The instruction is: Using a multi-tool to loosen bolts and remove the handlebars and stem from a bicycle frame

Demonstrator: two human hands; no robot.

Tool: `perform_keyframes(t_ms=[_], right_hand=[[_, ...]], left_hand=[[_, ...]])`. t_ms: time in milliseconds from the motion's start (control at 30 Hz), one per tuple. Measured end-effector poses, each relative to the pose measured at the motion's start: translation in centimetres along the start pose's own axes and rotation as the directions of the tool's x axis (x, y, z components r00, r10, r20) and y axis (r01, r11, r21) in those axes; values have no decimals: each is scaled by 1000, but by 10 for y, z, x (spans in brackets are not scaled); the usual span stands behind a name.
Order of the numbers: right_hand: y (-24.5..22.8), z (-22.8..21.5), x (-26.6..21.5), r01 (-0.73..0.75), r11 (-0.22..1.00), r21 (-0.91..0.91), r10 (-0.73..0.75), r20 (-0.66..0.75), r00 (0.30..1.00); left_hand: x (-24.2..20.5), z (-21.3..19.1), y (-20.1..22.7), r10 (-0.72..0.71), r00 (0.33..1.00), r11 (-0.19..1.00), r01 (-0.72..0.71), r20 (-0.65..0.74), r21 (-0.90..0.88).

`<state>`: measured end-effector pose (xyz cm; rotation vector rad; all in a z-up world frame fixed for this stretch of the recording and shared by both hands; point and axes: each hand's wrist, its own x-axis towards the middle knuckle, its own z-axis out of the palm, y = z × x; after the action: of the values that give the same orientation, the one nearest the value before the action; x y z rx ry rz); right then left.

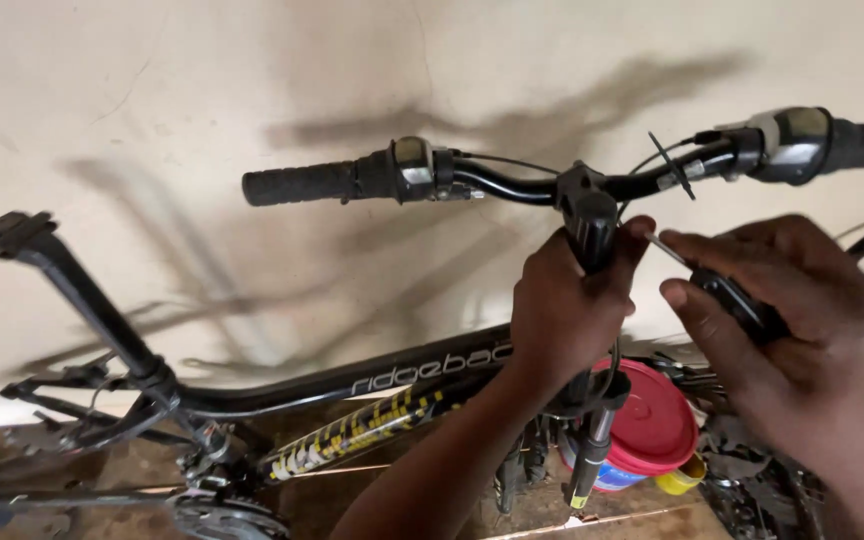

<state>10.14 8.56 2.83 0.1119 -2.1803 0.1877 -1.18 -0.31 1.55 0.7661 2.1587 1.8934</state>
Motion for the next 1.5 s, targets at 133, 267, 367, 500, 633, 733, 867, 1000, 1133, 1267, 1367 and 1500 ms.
perform_keyframes(t_ms=[133, 267, 367, 500, 633, 733, 867, 1000, 1133, 1267, 1367, 1500], right_hand=[[14, -2, 25, 53, 998, -42, -51, 55, 997], [19, -10, 40, 83, 994, -69, -68, 196, 978], [24, -11, 50, 123, 991, -52, -106, 247, 963], [31, -7, 53, 102, 993, -55, -83, 270, 959], [32, -6, 52, 98, 995, -18, -90, 266, 960], [32, -5, 52, 121, 993, 12, -120, 247, 962], [36, -7, 53, 159, 985, -63, -137, 266, 954], [45, -10, 60, 358, 924, -134, -307, 294, 905], [46, -3, 67, 285, 958, 27, -280, 283, 917], [38, -3, 53, 243, 963, -121, -204, 266, 942], [40, 11, 40, 145, 989, -16, -140, 179, 974], [35, 26, 40, 24, 974, 223, -51, 117, 992]], left_hand=[[9, 4, -9, 59, 998, 998, -59, -16, -25], [13, 5, -7, 54, 998, 998, -55, -35, -20], [17, 8, -7, 27, 999, 999, -28, -47, -17], [19, 8, -5, -19, 999, 999, 17, -51, -35], [19, 9, -7, -10, 998, 1000, 9, -62, -19], [20, 8, -6, -17, 999, 1000, 16, -48, -20], [21, 12, -12, 23, 996, 1000, -24, -84, -10], [25, 18, -24, 99, 986, 995, -96, -134, 32], [26, 17, -27, 144, 982, 989, -139, -125, 51], [26, 17, -26, 114, 986, 993, -109, -121, 42], [23, 15, -23, 75, 992, 997, -72, -101, 34], [25, 12, -22, 103, 991, 994, -100, -86, 45]])
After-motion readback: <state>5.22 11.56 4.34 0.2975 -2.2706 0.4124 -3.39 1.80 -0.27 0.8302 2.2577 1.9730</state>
